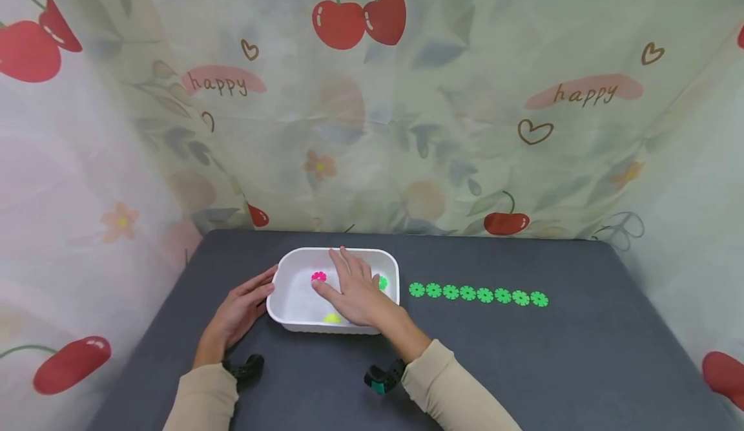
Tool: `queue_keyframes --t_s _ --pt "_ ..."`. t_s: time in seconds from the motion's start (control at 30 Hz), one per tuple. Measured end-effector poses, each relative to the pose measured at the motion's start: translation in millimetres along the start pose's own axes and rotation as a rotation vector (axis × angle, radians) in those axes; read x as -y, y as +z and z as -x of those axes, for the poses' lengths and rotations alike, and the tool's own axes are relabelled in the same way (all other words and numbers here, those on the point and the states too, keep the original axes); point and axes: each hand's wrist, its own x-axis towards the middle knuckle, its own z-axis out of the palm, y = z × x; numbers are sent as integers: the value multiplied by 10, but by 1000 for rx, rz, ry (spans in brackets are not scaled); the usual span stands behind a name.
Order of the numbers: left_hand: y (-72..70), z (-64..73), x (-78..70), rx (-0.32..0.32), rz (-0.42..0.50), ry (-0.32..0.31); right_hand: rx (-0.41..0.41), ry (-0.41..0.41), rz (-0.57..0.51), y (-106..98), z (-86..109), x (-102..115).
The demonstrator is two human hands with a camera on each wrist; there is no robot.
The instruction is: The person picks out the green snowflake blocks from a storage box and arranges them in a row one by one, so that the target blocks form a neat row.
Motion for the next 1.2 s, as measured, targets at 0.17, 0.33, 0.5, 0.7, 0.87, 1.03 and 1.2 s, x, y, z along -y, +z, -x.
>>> queue_keyframes --t_s 0.17,0.33,0.5,0.7,0.87,1.03,1.2 --pt "0 -12 15 -2 -9 6 73 29 -55 70 -15 -10" --pt "-5 -9 17 -15 -16 8 136 41 -74 103 -26 3" --pt "-3 -2 13 -15 -15 1 165 34 -88 124 -43 14" --pt "-3 10 6 -20 -23 -7 193 32 -113 144 -71 49" --pt "2 10 2 -13 0 7 194 2 -171 150 -107 47" --pt "2 0 14 21 38 32 138 -55 -307 170 -184 -16" --pt "-4 -3 14 10 25 28 49 -56 -409 182 -247 -100"
